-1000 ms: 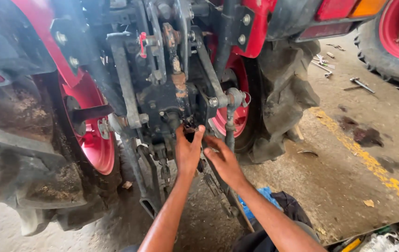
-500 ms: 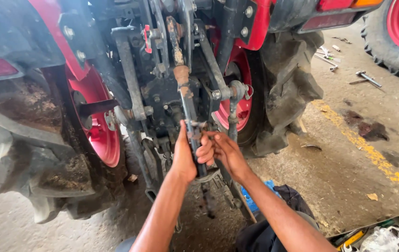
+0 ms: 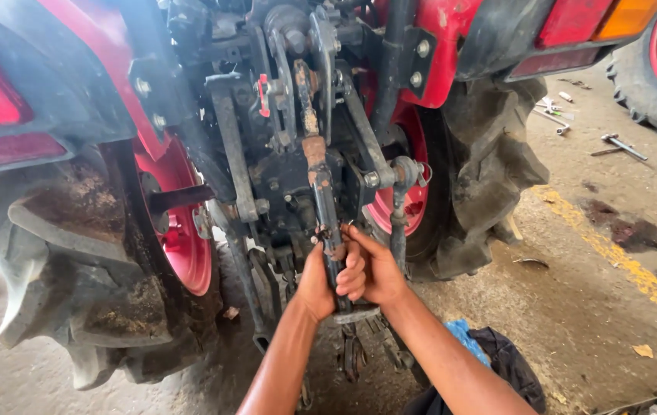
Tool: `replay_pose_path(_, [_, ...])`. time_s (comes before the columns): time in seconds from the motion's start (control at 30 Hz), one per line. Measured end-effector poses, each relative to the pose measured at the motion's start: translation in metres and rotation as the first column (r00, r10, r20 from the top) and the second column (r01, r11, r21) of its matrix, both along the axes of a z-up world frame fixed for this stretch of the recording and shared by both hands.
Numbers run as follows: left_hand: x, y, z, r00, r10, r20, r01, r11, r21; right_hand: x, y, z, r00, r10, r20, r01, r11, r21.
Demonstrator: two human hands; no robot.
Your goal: Adjusting or repairing the rear mechanical hitch/linkage components of a small red tractor.
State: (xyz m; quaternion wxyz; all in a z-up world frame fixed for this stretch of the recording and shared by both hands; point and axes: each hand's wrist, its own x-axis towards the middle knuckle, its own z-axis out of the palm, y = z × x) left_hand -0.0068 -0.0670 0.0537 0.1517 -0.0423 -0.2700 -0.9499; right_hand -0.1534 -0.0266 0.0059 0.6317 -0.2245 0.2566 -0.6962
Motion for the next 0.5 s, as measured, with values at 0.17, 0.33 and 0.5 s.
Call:
replay_pose_path(0.17, [-0.002, -0.003, -0.009, 0.832, 0.421, 0.361, -0.371, 0.906, -0.202, 0.010, 0.012, 0.018, 0.997, 0.055, -0.054, -0.065, 0.975, -0.212])
replay_pose_path(0.33, [-0.007, 0.010, -0.008, 0.612, 0.690, 0.386, -0.570, 0.724, -0.389, 0.023, 0.017, 0.038, 0.984, -0.123, -0.127, 0.108, 0.987, -0.114])
replay_pose_path(0.5, [-0.003, 0.019, 0.010, 0.507, 0.736, 0.448, -0.598, 0.675, -0.431, 0.015, 0.021, 0.048, 0.947, -0.175, -0.270, 0.137, 0.978, -0.154])
